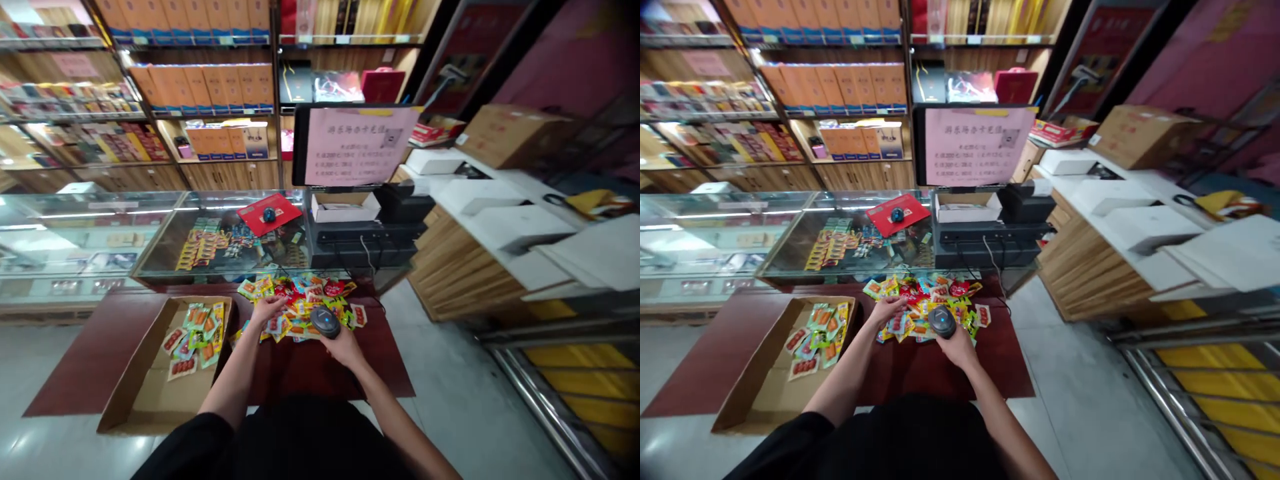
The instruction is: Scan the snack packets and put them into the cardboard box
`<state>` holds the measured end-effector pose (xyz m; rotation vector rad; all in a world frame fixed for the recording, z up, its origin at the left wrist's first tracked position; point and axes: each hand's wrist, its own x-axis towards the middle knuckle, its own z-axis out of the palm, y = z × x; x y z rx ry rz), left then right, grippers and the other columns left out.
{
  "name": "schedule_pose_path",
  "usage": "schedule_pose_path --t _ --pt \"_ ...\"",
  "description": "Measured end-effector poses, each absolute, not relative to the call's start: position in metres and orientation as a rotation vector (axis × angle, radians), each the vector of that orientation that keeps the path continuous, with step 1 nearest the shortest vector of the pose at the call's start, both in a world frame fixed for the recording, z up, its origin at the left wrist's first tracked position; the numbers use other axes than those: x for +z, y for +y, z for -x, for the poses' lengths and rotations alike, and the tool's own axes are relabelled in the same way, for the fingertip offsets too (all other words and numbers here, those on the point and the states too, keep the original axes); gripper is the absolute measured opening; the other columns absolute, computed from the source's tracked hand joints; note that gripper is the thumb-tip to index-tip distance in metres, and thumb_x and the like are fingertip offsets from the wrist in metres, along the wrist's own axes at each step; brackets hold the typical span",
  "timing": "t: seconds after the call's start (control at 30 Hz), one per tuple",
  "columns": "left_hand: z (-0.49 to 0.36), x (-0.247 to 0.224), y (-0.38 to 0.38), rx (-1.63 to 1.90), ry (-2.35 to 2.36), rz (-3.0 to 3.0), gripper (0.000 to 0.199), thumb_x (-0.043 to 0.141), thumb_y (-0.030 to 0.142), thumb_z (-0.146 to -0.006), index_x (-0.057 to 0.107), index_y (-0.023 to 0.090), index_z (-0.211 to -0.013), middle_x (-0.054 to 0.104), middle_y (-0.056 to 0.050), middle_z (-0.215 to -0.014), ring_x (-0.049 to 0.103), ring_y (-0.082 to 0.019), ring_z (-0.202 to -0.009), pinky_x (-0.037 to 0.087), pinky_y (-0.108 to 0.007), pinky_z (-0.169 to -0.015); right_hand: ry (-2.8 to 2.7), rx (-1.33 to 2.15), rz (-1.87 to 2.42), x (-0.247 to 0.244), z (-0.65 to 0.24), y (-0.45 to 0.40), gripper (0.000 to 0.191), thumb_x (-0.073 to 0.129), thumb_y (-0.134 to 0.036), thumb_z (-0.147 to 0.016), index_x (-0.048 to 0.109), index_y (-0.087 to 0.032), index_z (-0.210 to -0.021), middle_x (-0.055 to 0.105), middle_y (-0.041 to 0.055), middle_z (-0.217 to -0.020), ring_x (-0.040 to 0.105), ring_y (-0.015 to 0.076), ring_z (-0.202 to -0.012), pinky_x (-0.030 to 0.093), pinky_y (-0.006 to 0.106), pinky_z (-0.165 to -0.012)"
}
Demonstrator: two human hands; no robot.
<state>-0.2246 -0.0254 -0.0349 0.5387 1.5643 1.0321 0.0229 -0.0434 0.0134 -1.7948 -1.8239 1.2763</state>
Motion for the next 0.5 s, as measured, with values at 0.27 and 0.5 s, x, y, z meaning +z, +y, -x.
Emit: schedule_pose_path --t 0.27,0.5 --pt "0.172 -0.070 -0.006 0.704 1.866 -0.970 0.021 0.078 0.011 -0.059 0.066 0.016 -0.076 0.069 -0.007 -0.079 0.064 -0.021 -0.083 0.044 -0.025 -0.073 -1.646 1.260 1.901 0.004 -0.061 -0.051 0.015 0.064 -0.028 -0.073 0.068 -0.016 -0.081 0.069 0.0043 -0.058 0.068 0.0190 -0.059 0.046 0.022 -0.053" --pt "0.152 -0.086 -0.007 0.499 2.015 -1.068 0.021 0.071 0.029 -0.071 0.055 0.017 -0.070 0.069 -0.017 -0.088 0.062 -0.030 -0.103 0.041 -0.030 -0.084 -1.573 1.248 1.931 0.001 -0.075 -0.060 0.019 0.065 -0.033 -0.074 0.068 -0.016 -0.082 0.068 0.0042 -0.058 0.067 0.0183 -0.056 0.045 0.022 -0.051"
